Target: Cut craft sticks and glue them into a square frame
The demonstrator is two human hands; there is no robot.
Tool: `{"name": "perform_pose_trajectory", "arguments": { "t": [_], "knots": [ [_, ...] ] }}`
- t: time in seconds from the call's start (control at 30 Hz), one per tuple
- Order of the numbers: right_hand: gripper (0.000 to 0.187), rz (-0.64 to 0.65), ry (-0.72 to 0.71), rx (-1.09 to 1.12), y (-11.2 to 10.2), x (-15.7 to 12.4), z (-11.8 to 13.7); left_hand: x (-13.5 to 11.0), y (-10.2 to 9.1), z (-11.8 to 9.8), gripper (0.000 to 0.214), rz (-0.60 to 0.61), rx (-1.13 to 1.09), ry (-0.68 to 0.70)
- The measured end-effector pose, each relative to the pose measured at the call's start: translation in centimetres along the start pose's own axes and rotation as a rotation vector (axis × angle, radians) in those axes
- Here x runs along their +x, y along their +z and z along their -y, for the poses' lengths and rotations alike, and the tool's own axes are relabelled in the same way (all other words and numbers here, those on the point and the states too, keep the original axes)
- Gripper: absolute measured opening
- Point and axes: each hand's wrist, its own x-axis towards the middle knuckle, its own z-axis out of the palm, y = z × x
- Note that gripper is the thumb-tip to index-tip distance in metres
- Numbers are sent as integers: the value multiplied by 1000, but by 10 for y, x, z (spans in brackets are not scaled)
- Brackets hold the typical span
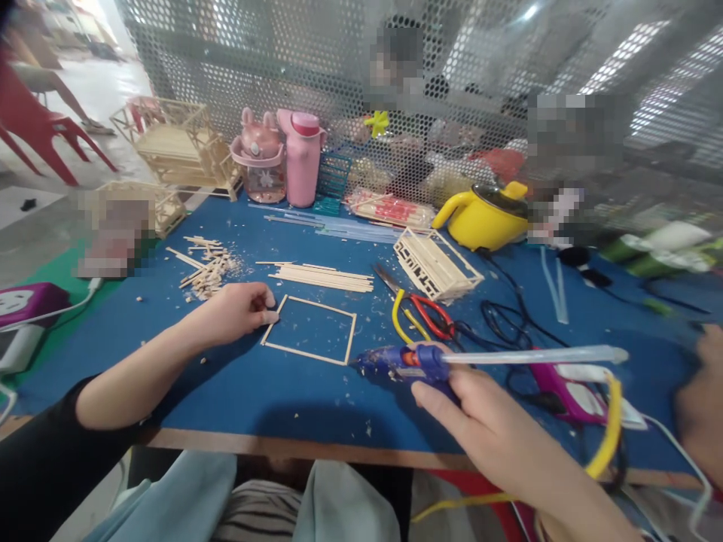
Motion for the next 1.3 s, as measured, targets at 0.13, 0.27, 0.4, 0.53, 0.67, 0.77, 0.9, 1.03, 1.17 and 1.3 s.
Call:
{"name": "perform_pose_trajectory", "arguments": {
  "t": [0.13,0.27,0.4,0.53,0.67,0.77,0.9,1.03,1.17,1.3],
  "knots": [
    [39,112,10,-52,5,-2,-2,-1,0,-2,13,-6,6,-5],
    [39,117,7,-126,8,-1,-3,-1,0,-1,13,-7,10,-8],
    [38,122,-23,-127,9,0,-3,-1,0,0,14,-6,22,-6],
    [39,153,-14,-108,10,0,-5,-1,0,0,15,-4,12,-8],
    [41,148,-11,-111,11,1,-4,-1,0,0,15,6,5,-7],
    [41,126,-20,-114,12,1,-1,-1,0,0,16,12,10,-10],
    [40,110,-24,-117,10,0,1,-1,-1,-1,17,17,7,-17],
    [37,91,-12,-89,9,-3,0,-2,-1,-3,18,17,9,-19],
    [37,104,-8,-81,10,-3,-2,-2,-1,-2,18,16,5,-14],
    [38,155,10,-86,13,-1,-3,-2,0,0,16,16,12,-9]
  ]
}}
